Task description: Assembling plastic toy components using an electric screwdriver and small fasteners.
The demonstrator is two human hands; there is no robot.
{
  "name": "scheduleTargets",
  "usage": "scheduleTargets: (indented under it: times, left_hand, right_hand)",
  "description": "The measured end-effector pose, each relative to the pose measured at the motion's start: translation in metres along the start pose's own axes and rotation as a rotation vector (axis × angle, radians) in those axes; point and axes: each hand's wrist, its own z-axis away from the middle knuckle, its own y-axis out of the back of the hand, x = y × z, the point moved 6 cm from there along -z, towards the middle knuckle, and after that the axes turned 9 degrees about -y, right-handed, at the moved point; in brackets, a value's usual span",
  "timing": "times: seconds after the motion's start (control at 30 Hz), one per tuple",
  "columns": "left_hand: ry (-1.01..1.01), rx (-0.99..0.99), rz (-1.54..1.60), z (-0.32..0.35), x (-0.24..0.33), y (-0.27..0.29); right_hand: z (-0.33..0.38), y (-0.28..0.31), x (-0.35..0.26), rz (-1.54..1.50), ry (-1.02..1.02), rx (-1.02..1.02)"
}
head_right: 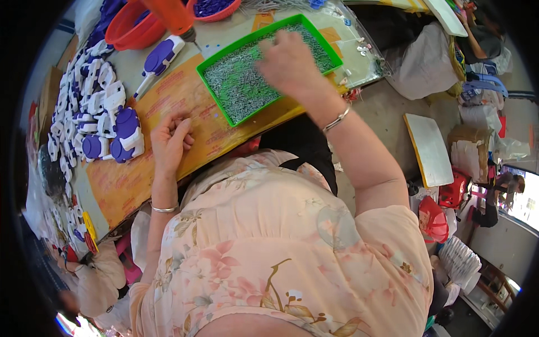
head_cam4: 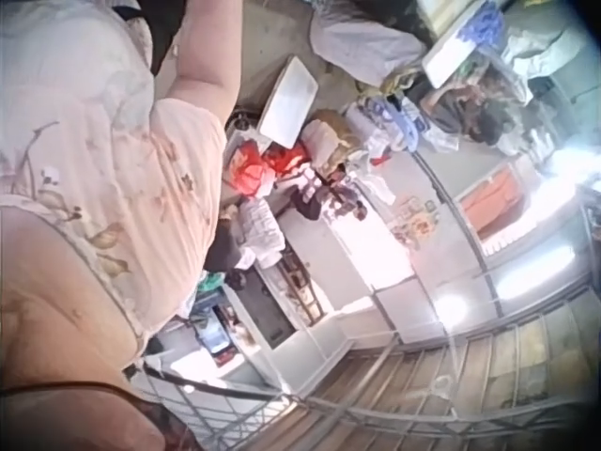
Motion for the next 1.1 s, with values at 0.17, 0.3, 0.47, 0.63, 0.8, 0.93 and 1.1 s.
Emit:
scheduleTargets:
  times: [0.17, 0.3, 0.47, 0.63, 0.8, 0.93, 1.1]
  left_hand:
    - [0.038, 0.013, -0.027, -0.001, -0.004, 0.001]
    - [0.025, 0.013, -0.038, 0.0, -0.005, 0.002]
    - [-0.015, 0.019, -0.035, -0.001, -0.004, 0.002]
    - [-0.029, -0.012, -0.014, 0.0, -0.003, 0.005]
    - [0.02, 0.007, -0.002, 0.0, 0.001, 0.016]
    - [0.016, 0.143, 0.04, 0.0, -0.005, 0.043]
    - [0.036, 0.133, 0.04, 0.004, 0.006, 0.039]
  right_hand:
    - [0.026, -0.006, -0.067, -0.26, 0.245, -0.086]
    - [0.032, 0.008, -0.05, -0.223, 0.189, -0.383]
    - [0.017, 0.026, 0.025, -0.106, -0.021, -0.368]
    - [0.008, 0.058, 0.073, 0.116, -0.252, 0.201]
    - [0.006, 0.025, 0.088, 0.117, -0.326, -0.06]
    - [0.01, 0.024, 0.054, -0.087, -0.287, -0.217]
    - [0.002, 0.025, 0.104, 0.027, -0.443, -0.017]
